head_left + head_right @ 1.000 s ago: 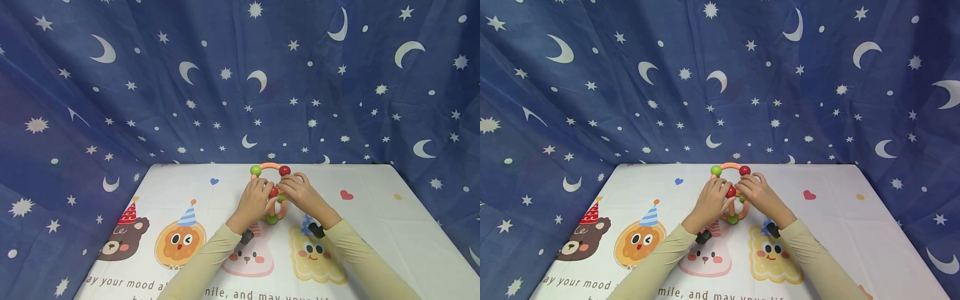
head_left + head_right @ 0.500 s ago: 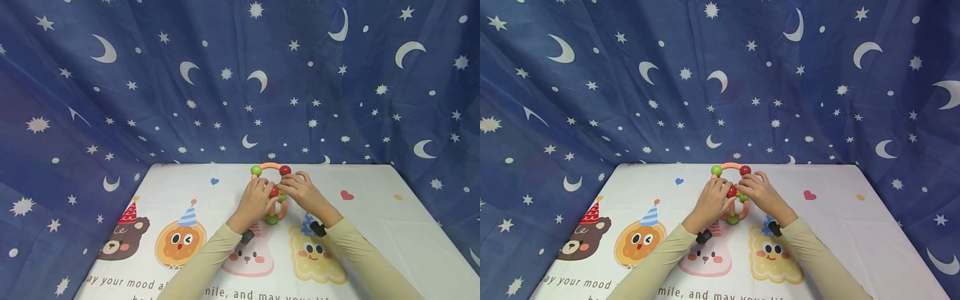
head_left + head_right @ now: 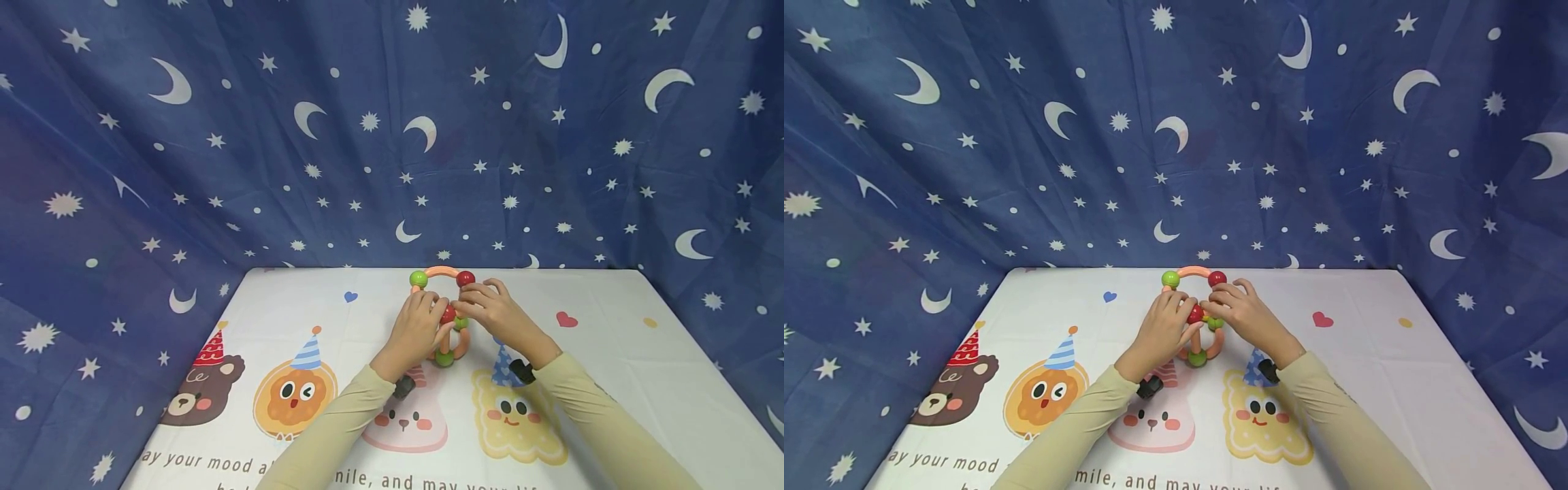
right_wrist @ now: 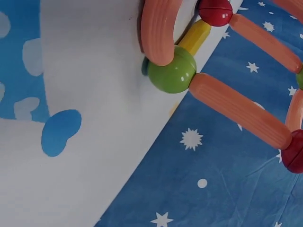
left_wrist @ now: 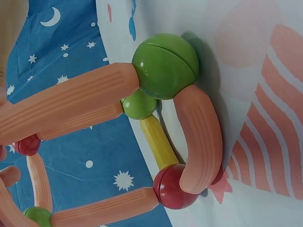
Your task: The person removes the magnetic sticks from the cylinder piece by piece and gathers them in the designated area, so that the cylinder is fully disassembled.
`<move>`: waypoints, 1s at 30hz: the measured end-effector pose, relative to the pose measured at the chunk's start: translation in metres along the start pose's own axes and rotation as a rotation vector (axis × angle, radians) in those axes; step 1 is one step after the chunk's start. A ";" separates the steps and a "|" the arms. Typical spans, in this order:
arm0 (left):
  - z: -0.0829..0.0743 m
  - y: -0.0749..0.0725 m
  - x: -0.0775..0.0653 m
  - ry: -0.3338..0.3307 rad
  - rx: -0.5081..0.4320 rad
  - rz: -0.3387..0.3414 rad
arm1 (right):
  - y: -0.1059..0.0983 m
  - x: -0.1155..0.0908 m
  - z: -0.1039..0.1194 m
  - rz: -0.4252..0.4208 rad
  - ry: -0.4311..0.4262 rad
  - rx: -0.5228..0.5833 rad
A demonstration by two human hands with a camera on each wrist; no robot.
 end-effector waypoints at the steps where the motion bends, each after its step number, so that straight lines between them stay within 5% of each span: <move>1: 0.000 0.000 0.000 0.000 0.001 0.003 | 0.000 -0.001 0.000 -0.002 -0.001 0.000; 30: 0.000 -0.001 0.000 0.005 -0.021 -0.020 | -0.002 -0.003 -0.010 0.035 0.040 -0.022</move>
Point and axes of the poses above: each hand's wrist, its own x-axis towards the middle knuckle, its own y-axis out of the palm, z = x × y, the point moved 7 cm from there along x, towards the middle knuckle, and after that the axes turned 7 degrees about -z, right-handed, at the moved point
